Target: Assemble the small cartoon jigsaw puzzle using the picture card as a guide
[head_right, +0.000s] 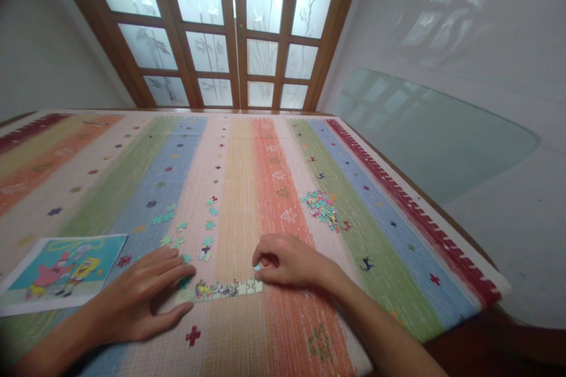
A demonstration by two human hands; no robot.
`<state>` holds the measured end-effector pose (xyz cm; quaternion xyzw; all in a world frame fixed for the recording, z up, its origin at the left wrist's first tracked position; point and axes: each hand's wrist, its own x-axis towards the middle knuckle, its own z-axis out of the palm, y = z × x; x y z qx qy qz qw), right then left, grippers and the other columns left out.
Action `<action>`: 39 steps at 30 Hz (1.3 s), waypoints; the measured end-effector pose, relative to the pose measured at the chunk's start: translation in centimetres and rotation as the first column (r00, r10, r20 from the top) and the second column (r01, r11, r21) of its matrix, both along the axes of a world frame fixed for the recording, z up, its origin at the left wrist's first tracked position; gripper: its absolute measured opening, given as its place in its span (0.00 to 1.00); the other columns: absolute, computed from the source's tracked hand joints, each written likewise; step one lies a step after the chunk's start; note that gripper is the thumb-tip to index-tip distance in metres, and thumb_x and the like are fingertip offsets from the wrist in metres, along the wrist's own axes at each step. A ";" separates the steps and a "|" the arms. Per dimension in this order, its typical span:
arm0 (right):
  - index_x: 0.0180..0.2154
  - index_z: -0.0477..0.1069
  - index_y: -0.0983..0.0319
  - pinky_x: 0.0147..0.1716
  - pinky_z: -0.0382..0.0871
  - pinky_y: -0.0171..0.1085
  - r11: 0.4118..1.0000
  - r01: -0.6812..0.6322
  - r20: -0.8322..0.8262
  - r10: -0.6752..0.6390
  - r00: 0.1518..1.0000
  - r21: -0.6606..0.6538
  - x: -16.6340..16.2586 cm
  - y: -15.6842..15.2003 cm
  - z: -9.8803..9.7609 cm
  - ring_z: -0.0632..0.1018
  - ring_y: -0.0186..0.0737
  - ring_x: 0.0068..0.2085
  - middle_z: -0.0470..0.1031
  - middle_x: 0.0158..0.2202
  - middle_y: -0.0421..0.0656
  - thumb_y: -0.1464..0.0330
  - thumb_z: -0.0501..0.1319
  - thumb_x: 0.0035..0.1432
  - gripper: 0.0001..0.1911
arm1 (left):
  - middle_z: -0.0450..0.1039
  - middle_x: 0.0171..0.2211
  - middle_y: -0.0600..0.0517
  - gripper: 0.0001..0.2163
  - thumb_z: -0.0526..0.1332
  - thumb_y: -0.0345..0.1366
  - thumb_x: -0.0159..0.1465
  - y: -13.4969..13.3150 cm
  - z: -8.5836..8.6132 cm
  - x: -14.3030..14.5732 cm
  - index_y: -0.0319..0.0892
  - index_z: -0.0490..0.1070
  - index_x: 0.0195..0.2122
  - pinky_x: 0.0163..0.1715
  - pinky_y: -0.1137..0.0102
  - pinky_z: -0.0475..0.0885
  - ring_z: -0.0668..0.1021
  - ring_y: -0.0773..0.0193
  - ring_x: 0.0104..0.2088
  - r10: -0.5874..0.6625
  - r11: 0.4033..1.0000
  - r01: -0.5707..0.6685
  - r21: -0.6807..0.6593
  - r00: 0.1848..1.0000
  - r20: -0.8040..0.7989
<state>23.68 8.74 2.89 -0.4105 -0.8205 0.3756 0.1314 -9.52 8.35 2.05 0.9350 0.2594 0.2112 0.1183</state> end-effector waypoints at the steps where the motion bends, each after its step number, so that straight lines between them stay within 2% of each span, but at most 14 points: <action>1: 0.37 0.79 0.61 0.32 0.63 0.35 1.000 0.005 0.000 -0.005 1.000 -0.001 0.0 0.0 0.0 0.71 0.35 0.31 0.72 0.30 0.40 0.70 0.70 0.56 0.05 | 0.75 0.32 0.50 0.09 0.62 0.39 0.66 0.0 0.0 0.0 0.46 0.71 0.46 0.39 0.60 0.74 0.76 0.57 0.34 -0.001 1.000 0.001 0.006 1.000 -0.003; 10: 0.37 0.79 0.63 0.30 0.63 0.34 0.999 0.026 -0.047 -0.027 0.999 -0.030 -0.2 0.0 0.1 0.71 0.33 0.29 0.72 0.28 0.38 0.72 0.69 0.55 0.06 | 0.73 0.30 0.51 0.07 0.61 0.39 0.67 0.0 0.0 0.0 0.46 0.71 0.44 0.40 0.59 0.74 0.75 0.57 0.33 -0.025 0.997 0.027 0.066 0.999 -0.032; 13: 0.37 0.80 0.63 0.33 0.65 0.35 1.000 -0.002 -0.043 0.002 0.999 -0.012 -0.1 0.1 0.1 0.73 0.35 0.32 0.76 0.31 0.41 0.71 0.67 0.59 0.04 | 0.73 0.30 0.51 0.06 0.60 0.39 0.67 0.0 0.1 0.0 0.46 0.70 0.43 0.39 0.60 0.74 0.75 0.57 0.33 -0.023 0.996 0.026 0.083 0.999 -0.045; 18: 0.38 0.80 0.63 0.36 0.67 0.36 1.000 -0.022 -0.053 0.023 0.998 0.007 0.1 0.4 0.1 0.74 0.36 0.34 0.79 0.35 0.44 0.72 0.63 0.61 0.07 | 0.72 0.29 0.52 0.07 0.61 0.39 0.66 0.0 0.2 0.1 0.45 0.70 0.43 0.37 0.61 0.73 0.75 0.58 0.32 -0.036 0.997 0.037 0.068 0.999 -0.023; 25: 0.38 0.80 0.63 0.31 0.65 0.34 0.999 -0.006 -0.091 0.002 0.996 -0.048 0.2 0.3 -0.1 0.72 0.34 0.30 0.75 0.30 0.40 0.70 0.66 0.58 0.06 | 0.72 0.29 0.52 0.07 0.61 0.41 0.66 0.0 0.2 -0.1 0.46 0.70 0.43 0.38 0.61 0.74 0.74 0.58 0.32 -0.031 0.997 0.031 0.075 1.000 -0.003; 27: 0.39 0.80 0.63 0.29 0.64 0.33 0.998 -0.026 -0.110 0.019 0.994 -0.063 0.3 0.3 -0.1 0.71 0.33 0.29 0.73 0.29 0.39 0.66 0.69 0.56 0.09 | 0.72 0.29 0.52 0.07 0.62 0.40 0.66 0.0 0.1 -0.1 0.45 0.69 0.43 0.38 0.61 0.73 0.74 0.58 0.32 -0.035 0.996 0.036 0.087 0.999 -0.008; 32: 0.40 0.80 0.62 0.29 0.63 0.33 0.999 -0.038 -0.092 0.037 0.995 -0.013 0.5 0.1 -0.4 0.71 0.34 0.30 0.72 0.30 0.38 0.60 0.76 0.48 0.19 | 0.71 0.27 0.53 0.06 0.61 0.39 0.66 0.0 0.1 0.1 0.45 0.69 0.41 0.36 0.62 0.71 0.73 0.59 0.30 -0.035 0.994 0.036 0.106 0.999 -0.005; 39: 0.38 0.80 0.61 0.31 0.64 0.35 0.993 -0.075 -0.071 0.081 0.994 0.095 0.4 0.1 -1.2 0.72 0.35 0.32 0.72 0.31 0.39 0.61 0.75 0.50 0.15 | 0.67 0.24 0.54 0.03 0.60 0.37 0.65 -0.2 0.7 0.6 0.45 0.69 0.38 0.30 0.63 0.65 0.69 0.60 0.27 -0.056 0.987 0.059 0.147 0.998 -0.022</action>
